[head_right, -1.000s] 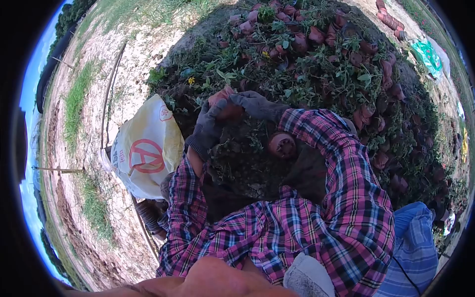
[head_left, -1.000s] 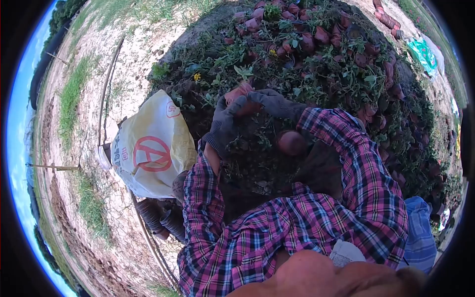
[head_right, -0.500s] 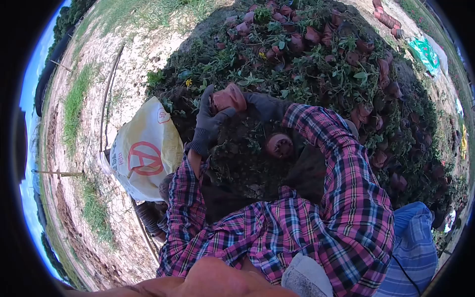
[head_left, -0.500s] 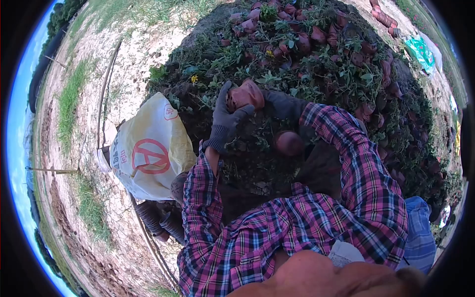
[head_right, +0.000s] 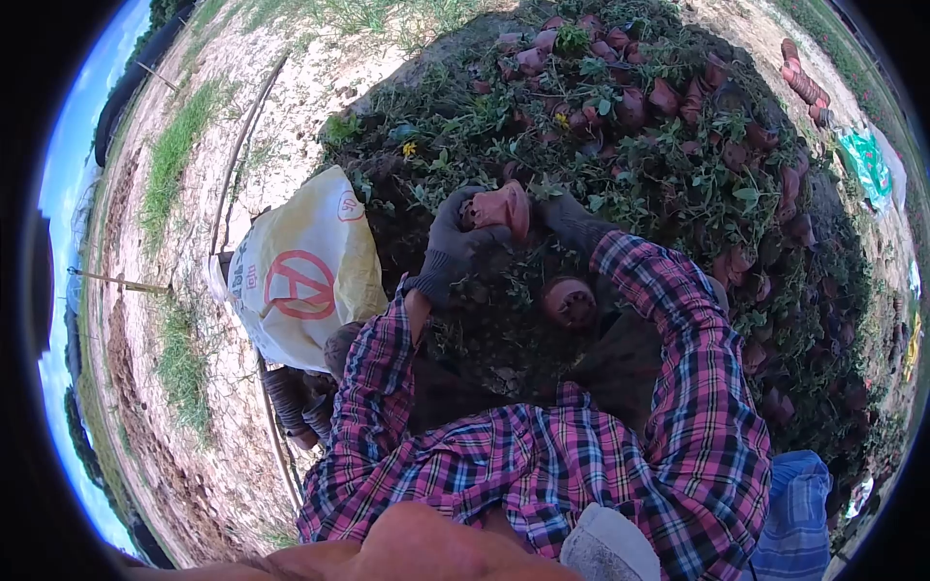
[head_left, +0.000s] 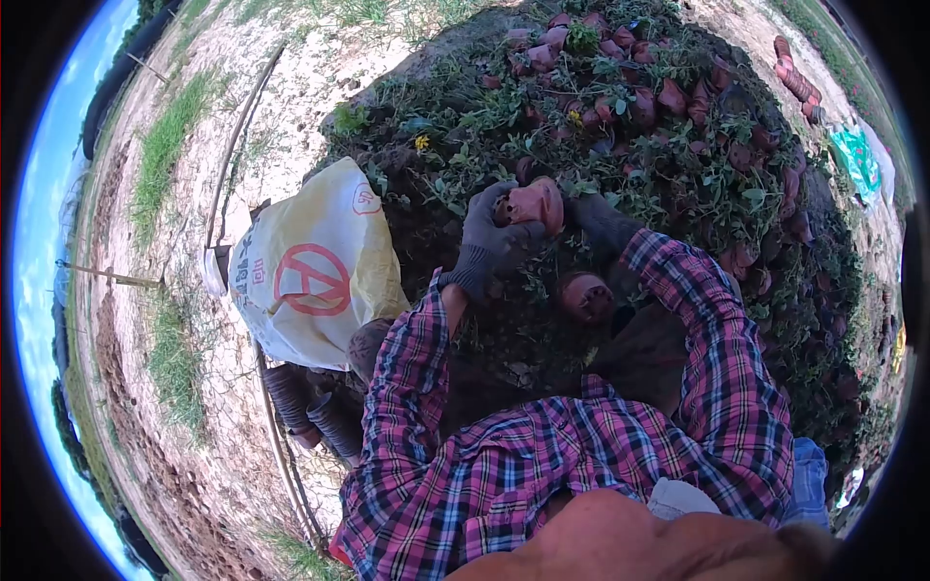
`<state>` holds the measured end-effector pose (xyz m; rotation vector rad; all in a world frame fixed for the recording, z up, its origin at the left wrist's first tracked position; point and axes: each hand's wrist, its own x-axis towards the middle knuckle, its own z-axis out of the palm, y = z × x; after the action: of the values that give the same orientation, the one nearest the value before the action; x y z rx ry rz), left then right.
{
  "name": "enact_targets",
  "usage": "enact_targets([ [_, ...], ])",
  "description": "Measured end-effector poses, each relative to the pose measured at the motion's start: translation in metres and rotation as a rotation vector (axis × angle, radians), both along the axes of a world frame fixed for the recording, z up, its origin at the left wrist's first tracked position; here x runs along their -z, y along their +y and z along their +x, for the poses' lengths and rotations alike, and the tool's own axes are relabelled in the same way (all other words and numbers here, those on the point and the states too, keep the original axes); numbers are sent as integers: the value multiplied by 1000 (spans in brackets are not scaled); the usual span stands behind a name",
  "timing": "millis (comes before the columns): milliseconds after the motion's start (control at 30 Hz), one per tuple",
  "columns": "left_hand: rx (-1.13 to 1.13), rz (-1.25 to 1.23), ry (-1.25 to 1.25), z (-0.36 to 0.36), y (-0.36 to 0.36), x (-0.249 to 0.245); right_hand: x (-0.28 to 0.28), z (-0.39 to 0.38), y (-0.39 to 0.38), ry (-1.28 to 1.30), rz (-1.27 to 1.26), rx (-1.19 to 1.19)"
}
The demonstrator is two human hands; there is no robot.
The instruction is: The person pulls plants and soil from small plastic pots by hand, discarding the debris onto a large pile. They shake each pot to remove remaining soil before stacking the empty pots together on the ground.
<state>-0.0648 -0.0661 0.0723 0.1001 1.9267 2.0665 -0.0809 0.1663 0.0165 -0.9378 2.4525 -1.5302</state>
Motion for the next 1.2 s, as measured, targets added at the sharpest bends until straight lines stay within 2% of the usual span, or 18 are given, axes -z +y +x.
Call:
enact_targets([
  [33,-32,154,-115,-3,-5,0,-2,0,0,-203,8,183],
  [67,-50,-185,-5,-6,-17,-2,-4,1,-1,-404,-15,376],
  [100,-70,-521,105,-9,-30,-9,-2,-5,0,-767,-2,695],
  [133,-92,-854,213,-10,-38,-13,13,-12,9,-696,182,685],
  [167,100,-1010,141,-8,-41,-9,37,-20,26,-621,365,672],
  [200,218,-1077,94,-4,-36,-7,50,-26,34,-541,544,658],
  [300,508,-1178,46,19,-21,7,31,-32,14,-387,763,565],
  [367,555,-1202,37,19,-24,2,38,-53,-7,-341,704,552],
  [433,555,-1226,48,19,-25,-4,-6,-69,-50,-590,505,544],
  [500,522,-1247,69,23,-25,-5,2,-86,-87,-729,-298,484],
  [533,509,-1233,73,22,-26,-3,-32,-79,-103,-807,-489,334],
  [600,518,-1187,72,15,-23,11,-69,-59,-101,-841,-608,191],
  [767,468,-1137,94,23,-8,12,-49,-46,-23,-648,-199,210],
  [833,534,-998,178,35,8,23,-27,-36,16,-626,148,-18],
  [900,620,-957,215,48,34,25,-26,-5,52,-808,316,-127],
  [1000,678,-917,284,71,74,25,-63,44,48,-698,985,-345],
  [1033,704,-969,316,80,87,26,-60,57,49,-659,1103,-385],
  [1200,779,-1165,431,111,127,54,-4,99,50,-553,1128,-264],
])
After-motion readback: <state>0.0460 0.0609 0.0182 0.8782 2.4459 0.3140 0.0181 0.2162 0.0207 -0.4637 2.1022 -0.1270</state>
